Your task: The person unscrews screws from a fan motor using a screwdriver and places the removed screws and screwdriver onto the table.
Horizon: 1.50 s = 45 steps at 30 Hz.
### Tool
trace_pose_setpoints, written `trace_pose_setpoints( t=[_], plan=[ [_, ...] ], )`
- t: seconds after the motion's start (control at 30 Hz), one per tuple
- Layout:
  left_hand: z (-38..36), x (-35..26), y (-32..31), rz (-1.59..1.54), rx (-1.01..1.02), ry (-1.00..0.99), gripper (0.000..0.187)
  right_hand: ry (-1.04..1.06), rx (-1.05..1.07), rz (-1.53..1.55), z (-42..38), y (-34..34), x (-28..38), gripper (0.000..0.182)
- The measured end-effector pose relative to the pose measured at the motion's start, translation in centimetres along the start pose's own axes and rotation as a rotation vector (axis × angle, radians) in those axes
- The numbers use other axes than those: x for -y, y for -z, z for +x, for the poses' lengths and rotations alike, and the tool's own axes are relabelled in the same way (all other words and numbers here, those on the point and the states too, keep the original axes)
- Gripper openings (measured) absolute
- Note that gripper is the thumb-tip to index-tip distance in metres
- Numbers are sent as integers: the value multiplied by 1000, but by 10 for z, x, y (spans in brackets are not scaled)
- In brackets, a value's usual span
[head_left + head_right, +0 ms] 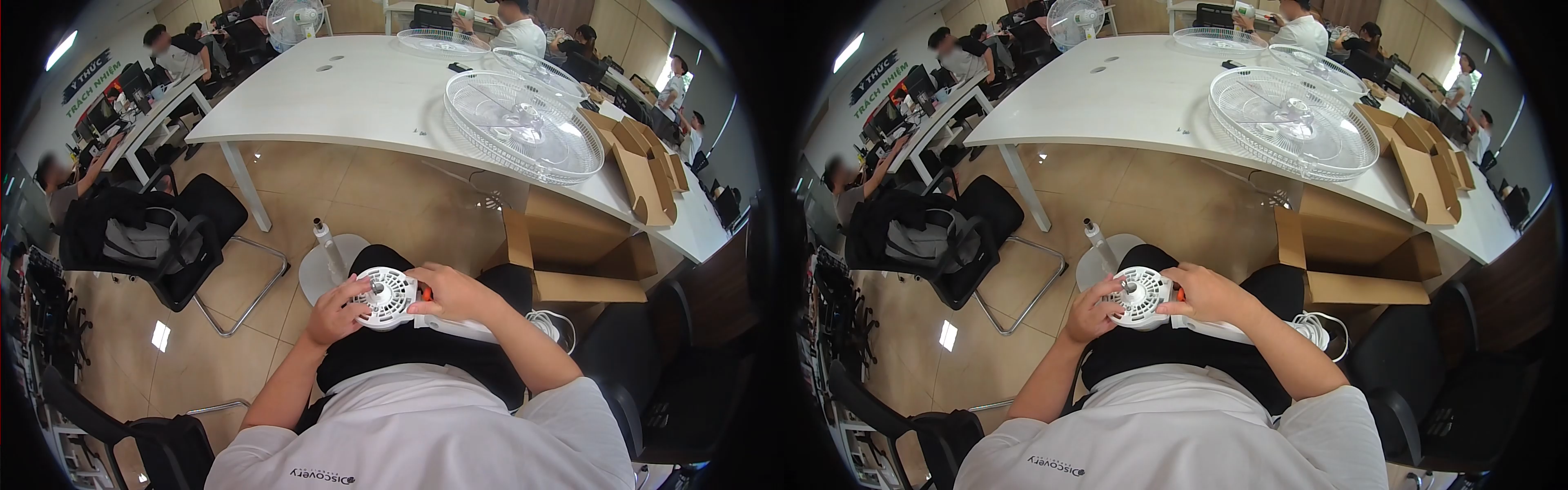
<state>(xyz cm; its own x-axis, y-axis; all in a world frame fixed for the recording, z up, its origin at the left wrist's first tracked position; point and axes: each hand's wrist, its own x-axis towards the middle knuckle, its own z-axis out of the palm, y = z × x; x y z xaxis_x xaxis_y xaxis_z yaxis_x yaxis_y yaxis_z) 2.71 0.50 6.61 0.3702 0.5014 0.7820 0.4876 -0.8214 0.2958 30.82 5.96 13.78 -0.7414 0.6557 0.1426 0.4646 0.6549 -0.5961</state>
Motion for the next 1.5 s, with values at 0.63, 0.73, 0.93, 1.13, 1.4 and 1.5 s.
trace_pose_setpoints(
  t=[0.63,0.73,0.93,1.13,1.4,1.5],
  plan=[
    [3,6,7,28,76,-114,30,150,-57,-203,22,-23,59,17],
    [4,3,7,40,78,-116,31,137,-57,-253,22,-24,61,19],
    [4,2,8,63,76,-131,30,164,-20,-319,26,-24,59,17],
    [9,0,9,60,61,-123,28,184,-35,-387,31,-32,64,12],
    [10,3,-2,-105,-75,130,58,204,-48,-324,31,-31,66,15],
    [14,0,-2,-406,40,454,75,184,-9,-284,31,-24,65,15]
  ],
)
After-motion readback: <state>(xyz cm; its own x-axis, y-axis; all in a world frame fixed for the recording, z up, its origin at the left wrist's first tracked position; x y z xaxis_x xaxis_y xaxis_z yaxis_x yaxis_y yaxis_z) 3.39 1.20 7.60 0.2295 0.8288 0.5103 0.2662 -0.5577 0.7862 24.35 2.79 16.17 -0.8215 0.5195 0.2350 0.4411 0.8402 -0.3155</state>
